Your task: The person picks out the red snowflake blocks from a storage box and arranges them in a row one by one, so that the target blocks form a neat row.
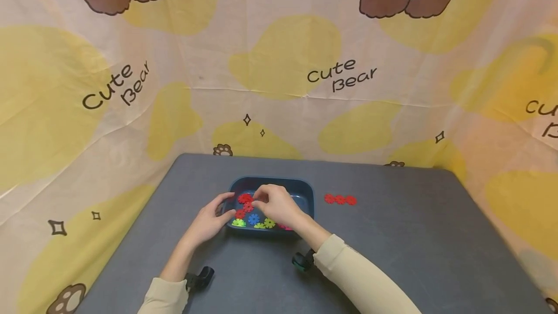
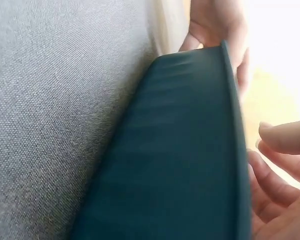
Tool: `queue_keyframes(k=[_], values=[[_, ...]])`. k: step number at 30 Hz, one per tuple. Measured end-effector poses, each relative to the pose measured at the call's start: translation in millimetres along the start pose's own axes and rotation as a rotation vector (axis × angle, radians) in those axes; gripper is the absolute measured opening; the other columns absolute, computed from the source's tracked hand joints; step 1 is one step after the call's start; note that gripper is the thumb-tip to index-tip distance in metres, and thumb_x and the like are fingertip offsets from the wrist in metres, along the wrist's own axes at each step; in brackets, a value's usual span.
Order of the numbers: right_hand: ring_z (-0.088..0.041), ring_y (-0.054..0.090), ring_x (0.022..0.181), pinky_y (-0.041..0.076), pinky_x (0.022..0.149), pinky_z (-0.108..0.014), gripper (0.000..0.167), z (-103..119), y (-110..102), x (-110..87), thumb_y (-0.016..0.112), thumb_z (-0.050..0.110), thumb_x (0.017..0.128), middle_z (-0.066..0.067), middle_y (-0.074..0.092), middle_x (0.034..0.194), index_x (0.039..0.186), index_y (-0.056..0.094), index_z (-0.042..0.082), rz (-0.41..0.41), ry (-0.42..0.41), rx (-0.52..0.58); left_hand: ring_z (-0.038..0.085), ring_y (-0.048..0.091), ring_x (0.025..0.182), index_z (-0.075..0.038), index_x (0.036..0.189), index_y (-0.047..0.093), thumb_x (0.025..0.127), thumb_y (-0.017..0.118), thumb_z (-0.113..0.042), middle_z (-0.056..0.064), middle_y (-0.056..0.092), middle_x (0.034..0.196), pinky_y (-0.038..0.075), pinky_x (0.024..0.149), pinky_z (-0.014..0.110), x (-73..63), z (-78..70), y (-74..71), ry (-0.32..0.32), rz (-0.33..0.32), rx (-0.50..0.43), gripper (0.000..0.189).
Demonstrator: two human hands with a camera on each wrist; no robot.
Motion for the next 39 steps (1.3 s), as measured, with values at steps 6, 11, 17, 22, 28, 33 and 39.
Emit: queue_keyframes(k=[6,11,17,22,28,33,39], values=[[-0.010,0.059,0.078,0.053,0.070,-0.026,0.019,-9.6,13.3,15.9,0.072,0.021,0.096,0.007,0.066,0.090,0.110,0.073,0.008,0.015,0.013,0.012,0.047,0.044,0.139,-0.014,0.149,0.048,0.099,0.067,-0.024,0.020,0.046,0.154,0.040,0.109,0.061,1.6,-0.2,-0.8,0.002,-0.002,-0.006,0.055],[-0.010,0.059,0.074,0.053,0.068,-0.026,0.019,-16.6,25.5,26.6,0.072,0.019,0.096,0.006,0.066,0.088,0.109,0.073,0.006,0.033,0.024,0.004,0.047,0.046,0.137,-0.014,0.149,0.048,0.099,0.066,-0.025,0.020,0.046,0.153,0.040,0.108,0.061,1.1,0.2,-1.0,0.006,0.002,0.001,0.054],[-0.010,0.060,0.072,0.053,0.065,-0.026,0.017,-24.5,37.4,34.4,0.072,0.020,0.096,0.005,0.067,0.087,0.107,0.072,0.007,0.066,0.064,-0.016,0.048,0.047,0.136,-0.016,0.149,0.048,0.100,0.066,-0.027,0.020,0.044,0.155,0.042,0.107,0.061,0.7,1.6,0.0,-0.004,0.006,-0.007,0.054],[-0.010,0.061,0.077,0.054,0.070,-0.028,0.016,-31.1,44.8,39.2,0.073,0.021,0.095,0.003,0.067,0.091,0.106,0.072,0.009,0.087,0.091,-0.070,0.048,0.048,0.136,-0.014,0.149,0.049,0.100,0.066,-0.027,0.020,0.045,0.154,0.041,0.107,0.061,0.3,0.1,-0.2,0.009,0.003,-0.006,0.053],[-0.012,0.062,0.083,0.056,0.077,-0.033,0.018,-40.8,48.5,41.1,0.076,0.025,0.093,0.002,0.068,0.096,0.105,0.071,0.012,0.092,0.140,-0.098,0.049,0.048,0.135,-0.014,0.149,0.049,0.099,0.067,-0.025,0.020,0.045,0.154,0.041,0.108,0.062,1.5,-0.4,0.1,0.006,-0.003,-0.012,0.054],[-0.012,0.060,0.083,0.056,0.077,-0.033,0.020,-47.4,52.0,42.1,0.078,0.028,0.091,0.003,0.067,0.096,0.103,0.071,0.013,0.094,0.169,-0.126,0.050,0.049,0.134,-0.014,0.149,0.049,0.098,0.067,-0.025,0.021,0.043,0.155,0.042,0.106,0.063,0.0,0.1,1.5,-0.011,0.003,-0.015,0.055],[-0.013,0.059,0.083,0.055,0.075,-0.033,0.023,-47.9,56.6,45.4,0.079,0.031,0.090,0.003,0.066,0.097,0.103,0.072,0.014,0.099,0.150,-0.181,0.049,0.049,0.134,-0.016,0.149,0.049,0.099,0.067,-0.024,0.020,0.043,0.155,0.042,0.107,0.062,-0.9,0.2,-0.9,-0.021,-0.005,-0.007,0.054]])
Point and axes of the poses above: each hand's wrist, its own x-axis towards the middle knuckle, its own y-axis out of the palm, z = x × y, the point moved 9 cm from there along x, towards the middle knuckle
